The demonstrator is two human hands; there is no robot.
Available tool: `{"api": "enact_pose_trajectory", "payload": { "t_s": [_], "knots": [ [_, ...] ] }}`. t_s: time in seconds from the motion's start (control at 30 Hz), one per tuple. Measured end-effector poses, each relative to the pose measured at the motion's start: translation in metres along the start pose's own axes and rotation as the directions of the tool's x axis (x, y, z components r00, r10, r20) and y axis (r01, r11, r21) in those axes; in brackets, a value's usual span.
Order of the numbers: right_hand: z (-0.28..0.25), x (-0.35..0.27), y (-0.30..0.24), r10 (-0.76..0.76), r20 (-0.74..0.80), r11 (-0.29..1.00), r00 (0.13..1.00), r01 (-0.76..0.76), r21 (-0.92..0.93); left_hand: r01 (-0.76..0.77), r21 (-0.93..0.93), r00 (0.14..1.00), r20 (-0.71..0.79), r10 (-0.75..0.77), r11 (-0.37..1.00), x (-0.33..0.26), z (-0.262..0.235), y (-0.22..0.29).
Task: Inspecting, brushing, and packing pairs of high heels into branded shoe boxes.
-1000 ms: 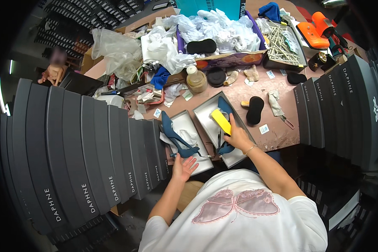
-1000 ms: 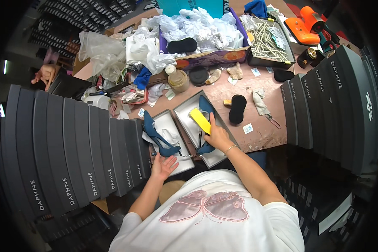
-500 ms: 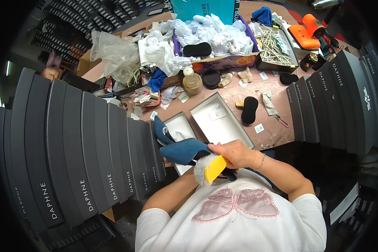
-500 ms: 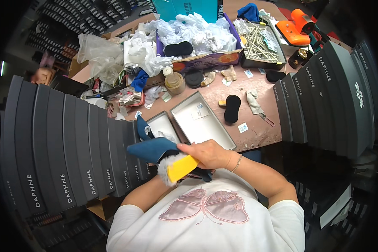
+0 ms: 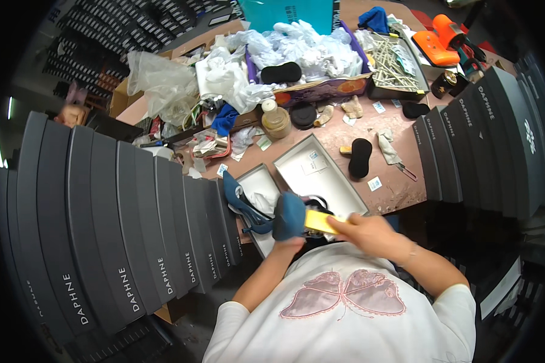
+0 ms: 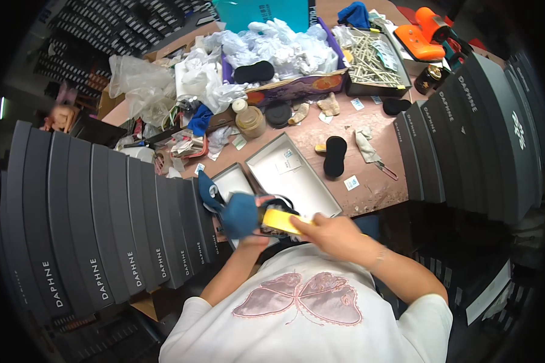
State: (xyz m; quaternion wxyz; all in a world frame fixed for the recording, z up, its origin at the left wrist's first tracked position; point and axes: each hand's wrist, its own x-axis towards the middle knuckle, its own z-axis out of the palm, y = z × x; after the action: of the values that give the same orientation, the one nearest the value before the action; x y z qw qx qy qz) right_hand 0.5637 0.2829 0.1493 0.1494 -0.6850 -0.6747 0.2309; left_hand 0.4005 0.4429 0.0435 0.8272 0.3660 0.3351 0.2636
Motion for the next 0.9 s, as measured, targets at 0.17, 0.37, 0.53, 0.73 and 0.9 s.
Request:
{"api": "enact_pose_trajectory", "payload": {
  "t_s": [0.17,0.37,0.53,0.73,0.9],
  "knots": [
    [0.012,0.006,-0.003,0.111,0.002,0.993,0.994,-0.111,-0.041,0.133,-0.124,0.987,0.108,-0.120,0.983,0.007,-0.002,0.035],
    [-0.005,0.005,-0.002,0.208,-0.076,0.962,0.975,-0.189,0.198,-0.018,-0.255,0.999,0.037,0.028,0.967,0.036,-0.013,0.000],
    [0.001,-0.011,0.020,0.066,0.031,0.774,0.997,-0.071,0.629,0.324,-0.330,0.942,0.200,-0.270,0.887,0.050,-0.015,-0.002],
    [-0.025,-0.036,0.139,0.806,-0.224,0.563,0.548,-0.592,0.577,0.730,-0.469,0.651,0.254,-0.715,0.497,0.023,0.026,-0.023],
    [0.007,0.000,0.153,0.414,-0.442,0.906,0.795,-0.406,0.120,0.710,-0.354,0.661,0.039,-0.749,0.608,0.014,0.063,-0.029]
  ]
}}
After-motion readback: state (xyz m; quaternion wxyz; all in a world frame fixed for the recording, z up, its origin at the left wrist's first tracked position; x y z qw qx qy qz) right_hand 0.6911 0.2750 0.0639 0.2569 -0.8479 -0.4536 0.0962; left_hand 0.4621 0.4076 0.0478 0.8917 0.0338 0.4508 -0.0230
